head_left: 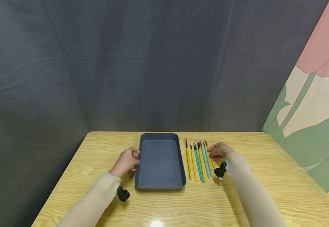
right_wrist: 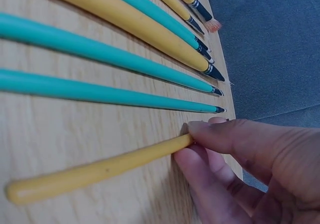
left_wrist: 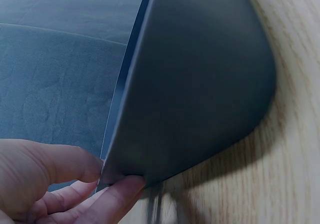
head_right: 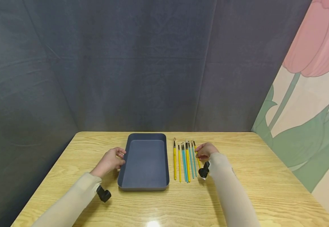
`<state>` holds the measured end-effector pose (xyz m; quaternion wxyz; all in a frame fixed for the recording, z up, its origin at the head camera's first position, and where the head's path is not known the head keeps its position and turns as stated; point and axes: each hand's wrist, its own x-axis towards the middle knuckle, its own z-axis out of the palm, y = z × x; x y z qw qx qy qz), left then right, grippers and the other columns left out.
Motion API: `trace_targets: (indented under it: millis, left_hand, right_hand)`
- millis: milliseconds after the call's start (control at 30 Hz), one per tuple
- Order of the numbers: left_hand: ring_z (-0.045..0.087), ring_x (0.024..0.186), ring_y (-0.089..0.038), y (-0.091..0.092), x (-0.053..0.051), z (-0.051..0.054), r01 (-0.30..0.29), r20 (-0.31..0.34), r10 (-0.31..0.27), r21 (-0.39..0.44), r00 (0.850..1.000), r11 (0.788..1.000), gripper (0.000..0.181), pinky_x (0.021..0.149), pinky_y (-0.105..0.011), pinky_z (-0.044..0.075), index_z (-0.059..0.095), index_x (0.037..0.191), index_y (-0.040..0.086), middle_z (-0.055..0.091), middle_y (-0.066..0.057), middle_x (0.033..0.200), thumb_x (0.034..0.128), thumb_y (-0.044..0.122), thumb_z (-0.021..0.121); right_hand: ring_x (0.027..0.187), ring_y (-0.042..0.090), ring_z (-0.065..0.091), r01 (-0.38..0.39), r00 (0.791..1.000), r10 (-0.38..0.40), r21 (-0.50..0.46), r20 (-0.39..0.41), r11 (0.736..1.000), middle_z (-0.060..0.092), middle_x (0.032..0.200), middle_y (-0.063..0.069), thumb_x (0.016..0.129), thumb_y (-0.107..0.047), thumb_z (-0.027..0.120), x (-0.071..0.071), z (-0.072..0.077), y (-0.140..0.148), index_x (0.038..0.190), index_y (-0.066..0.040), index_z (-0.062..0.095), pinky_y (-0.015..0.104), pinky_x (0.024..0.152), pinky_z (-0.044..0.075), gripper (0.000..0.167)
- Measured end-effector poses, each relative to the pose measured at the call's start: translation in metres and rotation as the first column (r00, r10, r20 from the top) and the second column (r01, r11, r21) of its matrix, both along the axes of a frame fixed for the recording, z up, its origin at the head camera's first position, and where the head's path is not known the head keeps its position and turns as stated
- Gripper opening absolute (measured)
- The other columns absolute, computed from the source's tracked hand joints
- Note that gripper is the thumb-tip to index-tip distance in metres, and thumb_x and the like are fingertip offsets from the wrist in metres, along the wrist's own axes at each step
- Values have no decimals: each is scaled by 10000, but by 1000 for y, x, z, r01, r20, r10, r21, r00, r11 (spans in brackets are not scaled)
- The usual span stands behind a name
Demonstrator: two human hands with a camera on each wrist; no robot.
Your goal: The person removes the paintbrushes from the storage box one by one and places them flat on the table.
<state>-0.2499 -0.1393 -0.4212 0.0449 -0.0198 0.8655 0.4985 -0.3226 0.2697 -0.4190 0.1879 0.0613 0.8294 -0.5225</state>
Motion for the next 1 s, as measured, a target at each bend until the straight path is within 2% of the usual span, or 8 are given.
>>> trace_targets:
  millis: [600, 1000]
  left_hand:
    - [567, 739, -203, -1, -1, 0, 3, 0, -3, 5, 1000, 1000, 420, 611, -331, 563, 579, 1187, -37, 564, -176, 1012, 774, -99, 622]
    - [571, 740, -204, 0, 0, 1, -3, 6, 3, 4, 1000, 1000, 402, 607, -320, 562, 583, 1172, -32, 559, -153, 984, 777, -95, 619]
  right_hand:
    - [560, 64, 587, 1, 1000, -1, 1, 17, 1000, 653, 701, 21, 849, 79, 633, 0, 1, -1, 1119, 113, 556, 197, 566, 545, 283]
    - [655, 115, 666, -24, 999, 24, -18, 23, 1000, 699, 795, 66, 882, 34, 619, 3, 6, 5, 1187, 109, 516, 257, 656, 584, 331]
